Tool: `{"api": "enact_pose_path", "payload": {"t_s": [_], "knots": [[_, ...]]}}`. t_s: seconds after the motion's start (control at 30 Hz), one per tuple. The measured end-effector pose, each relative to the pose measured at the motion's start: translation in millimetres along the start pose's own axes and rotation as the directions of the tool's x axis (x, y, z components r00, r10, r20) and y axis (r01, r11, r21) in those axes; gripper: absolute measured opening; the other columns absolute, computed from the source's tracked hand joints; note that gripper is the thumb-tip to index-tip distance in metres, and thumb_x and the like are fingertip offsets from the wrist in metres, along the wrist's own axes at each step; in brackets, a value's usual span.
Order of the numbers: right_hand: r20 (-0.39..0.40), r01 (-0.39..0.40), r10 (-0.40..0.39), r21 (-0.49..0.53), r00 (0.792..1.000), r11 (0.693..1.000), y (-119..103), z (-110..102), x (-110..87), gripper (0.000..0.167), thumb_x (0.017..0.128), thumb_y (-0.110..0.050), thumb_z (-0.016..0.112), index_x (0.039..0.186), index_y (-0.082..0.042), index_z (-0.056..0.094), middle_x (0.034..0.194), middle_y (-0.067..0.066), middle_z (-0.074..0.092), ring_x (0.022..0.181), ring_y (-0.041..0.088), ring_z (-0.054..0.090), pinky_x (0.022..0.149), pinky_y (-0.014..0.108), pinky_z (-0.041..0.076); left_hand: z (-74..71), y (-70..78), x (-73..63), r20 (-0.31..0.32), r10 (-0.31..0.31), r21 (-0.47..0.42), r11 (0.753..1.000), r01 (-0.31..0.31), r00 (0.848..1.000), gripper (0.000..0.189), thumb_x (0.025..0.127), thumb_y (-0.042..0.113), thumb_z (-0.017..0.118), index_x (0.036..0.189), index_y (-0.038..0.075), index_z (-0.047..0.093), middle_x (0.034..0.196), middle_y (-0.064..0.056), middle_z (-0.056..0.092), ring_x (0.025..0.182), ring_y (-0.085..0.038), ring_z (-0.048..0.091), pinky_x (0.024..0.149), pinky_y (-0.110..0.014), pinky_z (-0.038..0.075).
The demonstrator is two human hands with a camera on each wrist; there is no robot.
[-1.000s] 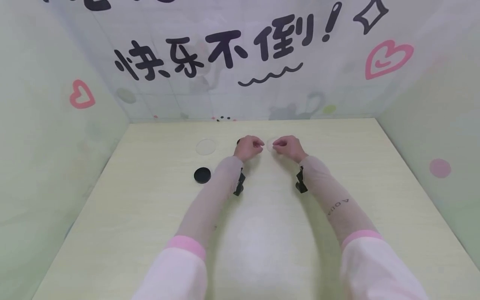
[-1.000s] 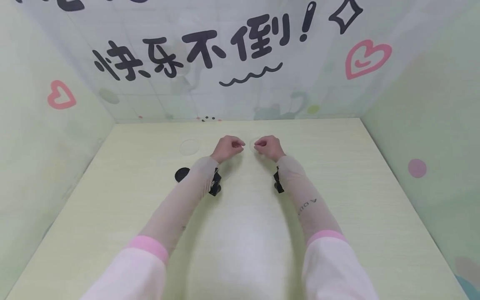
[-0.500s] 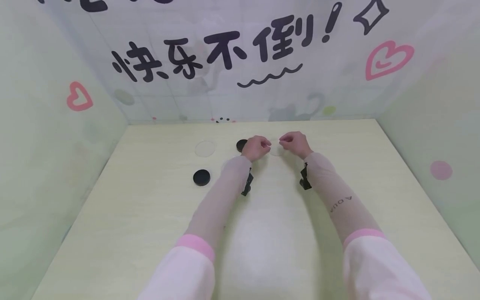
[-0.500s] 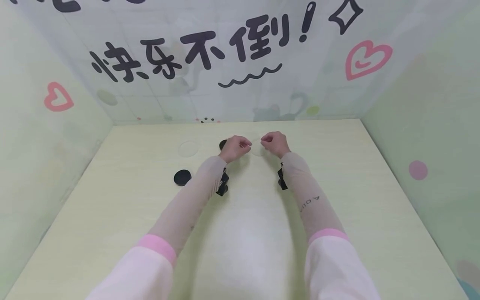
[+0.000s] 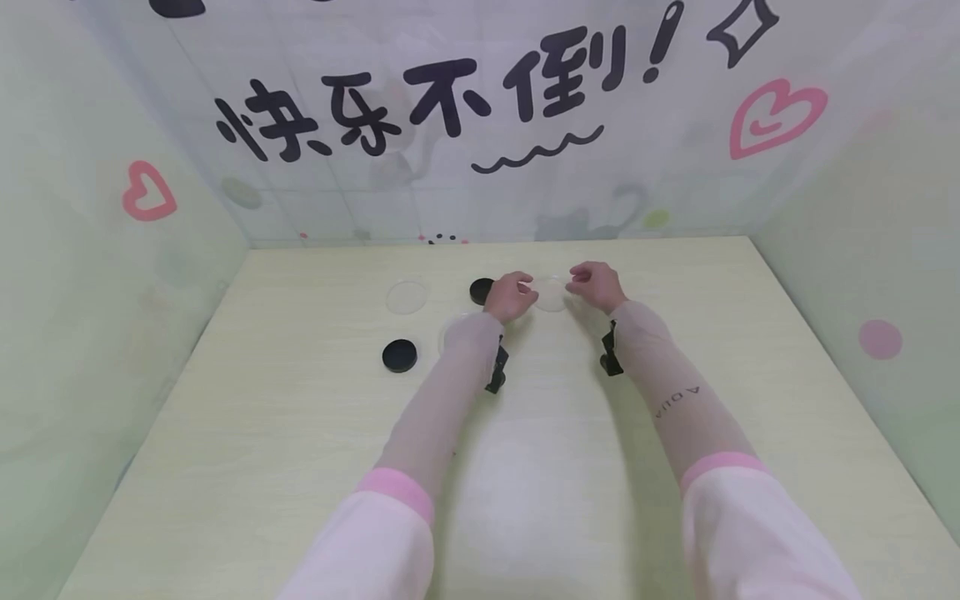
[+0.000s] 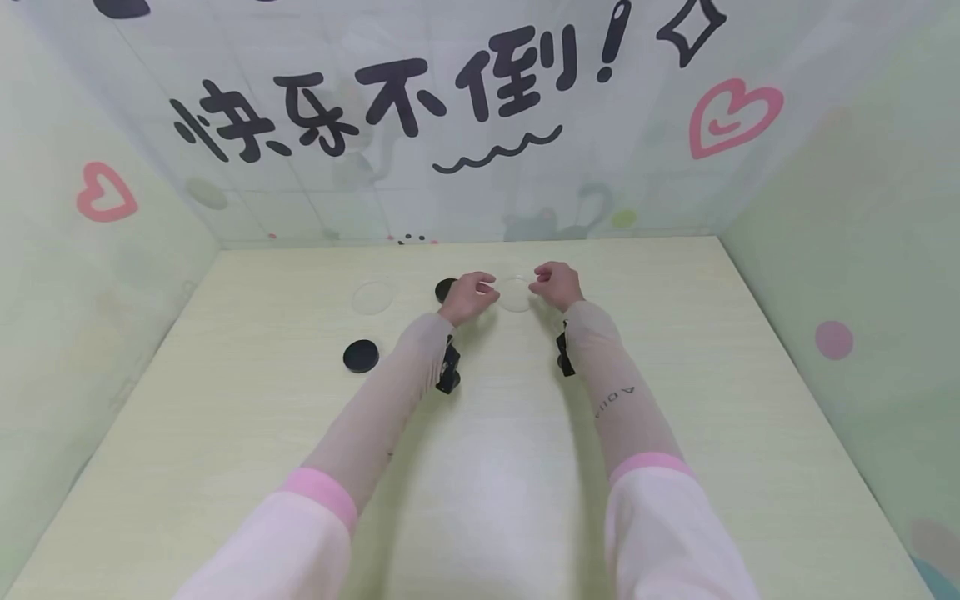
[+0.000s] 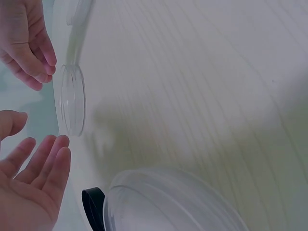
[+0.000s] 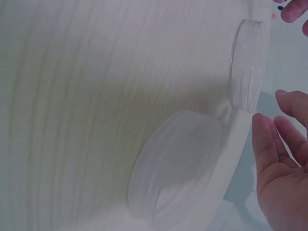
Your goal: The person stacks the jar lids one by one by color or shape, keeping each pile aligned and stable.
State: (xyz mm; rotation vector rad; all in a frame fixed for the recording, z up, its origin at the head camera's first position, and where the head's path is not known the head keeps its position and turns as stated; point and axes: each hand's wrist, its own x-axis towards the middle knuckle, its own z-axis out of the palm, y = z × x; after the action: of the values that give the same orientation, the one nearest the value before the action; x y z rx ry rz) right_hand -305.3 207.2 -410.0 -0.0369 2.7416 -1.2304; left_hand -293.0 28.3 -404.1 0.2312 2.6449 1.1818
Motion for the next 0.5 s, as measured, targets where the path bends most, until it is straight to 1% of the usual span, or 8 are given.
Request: {"api": "enact_pose_path", "payload": {"t_s": [0.1, 0.17, 0.23, 0.27, 0.3, 0.37, 0.47, 0.5], "knots": [[0.020, -0.015, 0.015, 0.003, 1.000, 1.000, 2, 0, 0.9, 0.042, 0.085, -0.007, 0.056, 0.121, 0.009, 0.044, 0.117, 0.027, 0.049, 0.108, 0.036, 0.046, 0.090, 0.041, 0.039, 3.2, -0.5, 2.3, 0.000, -0.026, -0.053, 0.998, 0.026, 1.000, 0.040, 0.088, 0.019, 0.054, 0.125, 0.007, 0.048, 0.115, -0.009, 0.057, 0.104, -0.019, 0.053, 0.087, -0.028, 0.041], [0.028, -0.030, 0.030, 0.005, 0.999, 1.000, 3, 1, 2.1, 0.042, 0.085, -0.007, 0.056, 0.122, 0.009, 0.044, 0.119, 0.027, 0.048, 0.109, 0.036, 0.045, 0.091, 0.041, 0.038, 6.6, -2.5, 7.2, 0.015, -0.054, -0.085, 0.995, 0.055, 0.998, 0.042, 0.088, 0.020, 0.054, 0.127, 0.008, 0.045, 0.119, -0.009, 0.054, 0.108, -0.019, 0.051, 0.090, -0.029, 0.039], [0.038, -0.048, 0.048, 0.002, 0.998, 0.999, 4, 2, 3.3, 0.042, 0.085, -0.007, 0.055, 0.122, 0.009, 0.043, 0.120, 0.026, 0.047, 0.110, 0.036, 0.044, 0.092, 0.041, 0.037, 10.1, -5.1, 11.9, 0.027, -0.078, -0.097, 0.992, 0.081, 0.997, 0.046, 0.086, 0.024, 0.056, 0.129, 0.009, 0.043, 0.123, -0.009, 0.051, 0.111, -0.019, 0.048, 0.092, -0.029, 0.037], [0.042, -0.057, 0.057, 0.001, 0.998, 0.998, 5, 2, 4.0, 0.042, 0.085, -0.007, 0.055, 0.123, 0.008, 0.043, 0.120, 0.026, 0.047, 0.110, 0.036, 0.044, 0.092, 0.041, 0.037, 10.5, -3.8, 11.3, 0.029, -0.089, -0.095, 0.991, 0.092, 0.996, 0.049, 0.086, 0.026, 0.056, 0.130, 0.009, 0.042, 0.125, -0.010, 0.050, 0.113, -0.020, 0.047, 0.093, -0.030, 0.036], [0.046, -0.064, 0.064, 0.000, 0.997, 0.998, 6, 3, 4.7, 0.042, 0.085, -0.007, 0.055, 0.123, 0.008, 0.044, 0.120, 0.025, 0.047, 0.110, 0.035, 0.044, 0.092, 0.041, 0.037, 16.9, -13.6, 20.7, 0.018, -0.070, -0.102, 0.992, 0.071, 0.997, 0.051, 0.084, 0.032, 0.058, 0.129, 0.011, 0.043, 0.124, -0.009, 0.051, 0.111, -0.018, 0.048, 0.091, -0.028, 0.038], [0.051, -0.079, 0.079, -0.001, 0.996, 0.997, 8, 4, 5.5, 0.041, 0.085, -0.007, 0.054, 0.123, 0.007, 0.044, 0.120, 0.024, 0.047, 0.110, 0.034, 0.044, 0.091, 0.040, 0.038, 23.7, -20.8, 29.0, 0.027, -0.082, -0.096, 0.992, 0.084, 0.996, 0.057, 0.081, 0.037, 0.061, 0.130, 0.013, 0.042, 0.126, -0.008, 0.049, 0.112, -0.018, 0.047, 0.092, -0.028, 0.036], [0.053, -0.083, 0.084, -0.006, 0.995, 0.997, 10, 6, 6.0, 0.040, 0.085, -0.006, 0.054, 0.122, 0.007, 0.045, 0.119, 0.024, 0.048, 0.109, 0.034, 0.046, 0.090, 0.040, 0.039, 29.4, -22.8, 30.4, 0.039, -0.090, -0.107, 0.990, 0.094, 0.995, 0.059, 0.082, 0.036, 0.060, 0.132, 0.013, 0.038, 0.129, -0.009, 0.046, 0.115, -0.020, 0.044, 0.094, -0.029, 0.035], [0.053, -0.081, 0.082, -0.008, 0.995, 0.997, 10, 6, 5.8, 0.040, 0.085, -0.006, 0.054, 0.122, 0.007, 0.045, 0.119, 0.024, 0.048, 0.108, 0.034, 0.046, 0.090, 0.040, 0.040, 33.0, -25.6, 33.4, 0.043, -0.091, -0.118, 0.988, 0.096, 0.995, 0.059, 0.082, 0.034, 0.060, 0.132, 0.013, 0.038, 0.129, -0.008, 0.046, 0.116, -0.019, 0.044, 0.094, -0.028, 0.035]]}}
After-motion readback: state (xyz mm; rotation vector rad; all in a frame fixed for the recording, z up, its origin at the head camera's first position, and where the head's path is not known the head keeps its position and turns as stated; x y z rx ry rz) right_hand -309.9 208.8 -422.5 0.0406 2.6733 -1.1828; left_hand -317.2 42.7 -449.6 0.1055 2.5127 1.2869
